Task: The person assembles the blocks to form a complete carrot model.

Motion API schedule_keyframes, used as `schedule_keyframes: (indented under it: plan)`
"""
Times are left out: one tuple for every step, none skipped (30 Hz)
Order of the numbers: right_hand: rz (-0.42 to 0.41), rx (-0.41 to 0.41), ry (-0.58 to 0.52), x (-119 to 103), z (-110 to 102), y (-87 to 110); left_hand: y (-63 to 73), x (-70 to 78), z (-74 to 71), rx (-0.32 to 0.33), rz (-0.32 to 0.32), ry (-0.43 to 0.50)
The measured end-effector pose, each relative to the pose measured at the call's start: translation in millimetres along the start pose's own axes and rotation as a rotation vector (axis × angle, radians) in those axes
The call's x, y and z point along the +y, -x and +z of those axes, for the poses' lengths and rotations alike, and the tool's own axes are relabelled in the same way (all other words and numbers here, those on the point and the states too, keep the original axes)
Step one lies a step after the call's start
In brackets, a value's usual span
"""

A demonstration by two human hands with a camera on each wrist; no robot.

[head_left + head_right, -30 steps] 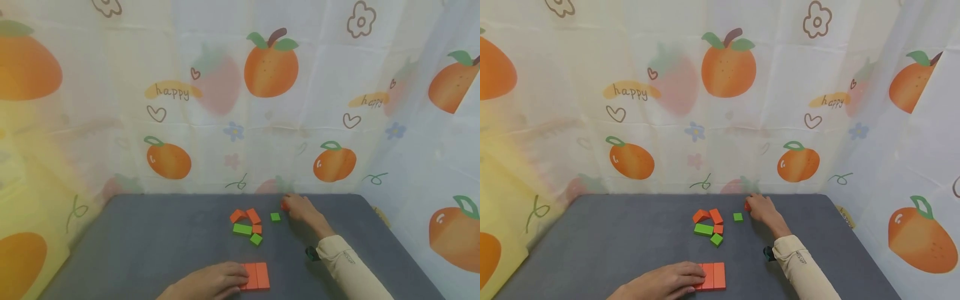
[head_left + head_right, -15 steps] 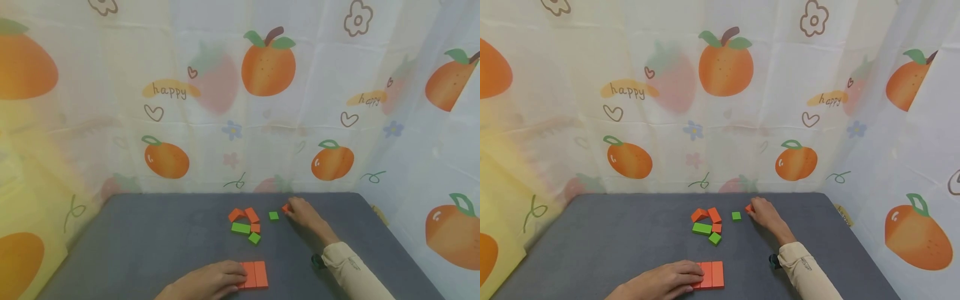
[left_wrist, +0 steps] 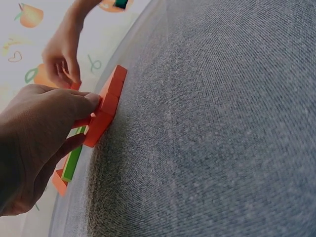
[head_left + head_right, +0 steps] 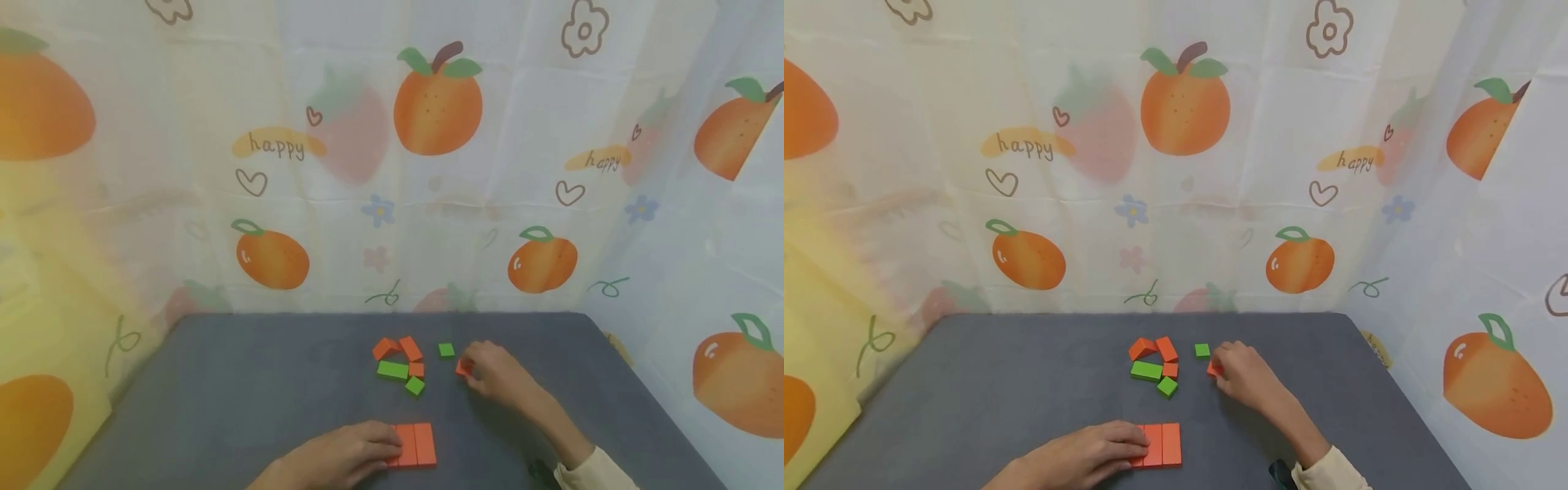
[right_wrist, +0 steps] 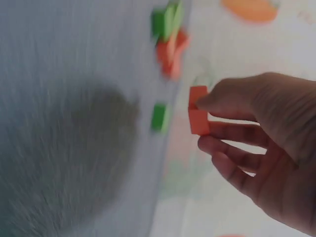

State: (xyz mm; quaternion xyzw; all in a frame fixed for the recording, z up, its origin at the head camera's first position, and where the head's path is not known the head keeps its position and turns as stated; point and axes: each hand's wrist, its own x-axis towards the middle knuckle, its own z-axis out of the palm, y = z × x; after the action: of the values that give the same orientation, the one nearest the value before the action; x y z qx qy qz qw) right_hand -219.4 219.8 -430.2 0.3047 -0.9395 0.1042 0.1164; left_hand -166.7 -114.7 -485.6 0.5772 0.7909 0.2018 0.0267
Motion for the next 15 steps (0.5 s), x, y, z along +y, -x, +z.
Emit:
schedule_keyframes:
  plan:
    - [-0.037,-0.015,-0.021,-8,-2,3.6,-0.1,-0.4,0.0,0.002,0.005,-0.001]
    - [-0.065,-0.038,-0.055,-15,-5,7.0,0.0,-0.9,0.2,0.007,0.011,-0.001]
    - [-0.084,-0.073,-0.095,-23,-6,9.8,0.1,-1.3,0.6,0.014,0.016,-0.001]
    - [-0.105,-0.103,-0.139,-31,-7,13.0,0.1,-1.6,0.6,0.018,0.022,-0.002]
    - [-0.126,-0.138,-0.187,-39,-7,16.2,0.4,-1.7,1.2,0.024,0.026,-0.003]
    - [-0.149,-0.172,-0.232,-47,-6,18.8,0.8,-1.8,1.6,0.029,0.031,-0.007]
    - [-0.186,-0.191,-0.275,-54,-4,21.9,1.2,-1.4,1.8,0.032,0.029,-0.003]
    - [-0.214,-0.211,-0.312,-62,-1,24.4,1.6,-1.1,1.7,0.038,0.03,0.002]
    - [-0.245,-0.228,-0.344,-69,3,27.2,1.7,-0.5,1.2,0.043,0.031,0.01]
    - [-0.29,-0.229,-0.369,-75,8,29.9,1.6,0.0,0.9,0.052,0.033,0.025]
    - [-0.337,-0.224,-0.385,-81,12,31.9,1.5,0.3,0.7,0.062,0.037,0.036]
    - [-0.378,-0.216,-0.4,-86,17,33.5,1.2,0.7,0.3,0.072,0.041,0.051]
    - [-0.42,-0.195,-0.408,-90,23,35.3,0.6,1.0,0.2,0.083,0.044,0.065]
    - [-0.451,-0.177,-0.405,-94,28,36.2,0.2,0.9,0.6,0.094,0.053,0.07]
    - [-0.493,-0.143,-0.399,-96,34,36.5,-0.2,1.1,1.1,0.099,0.055,0.081]
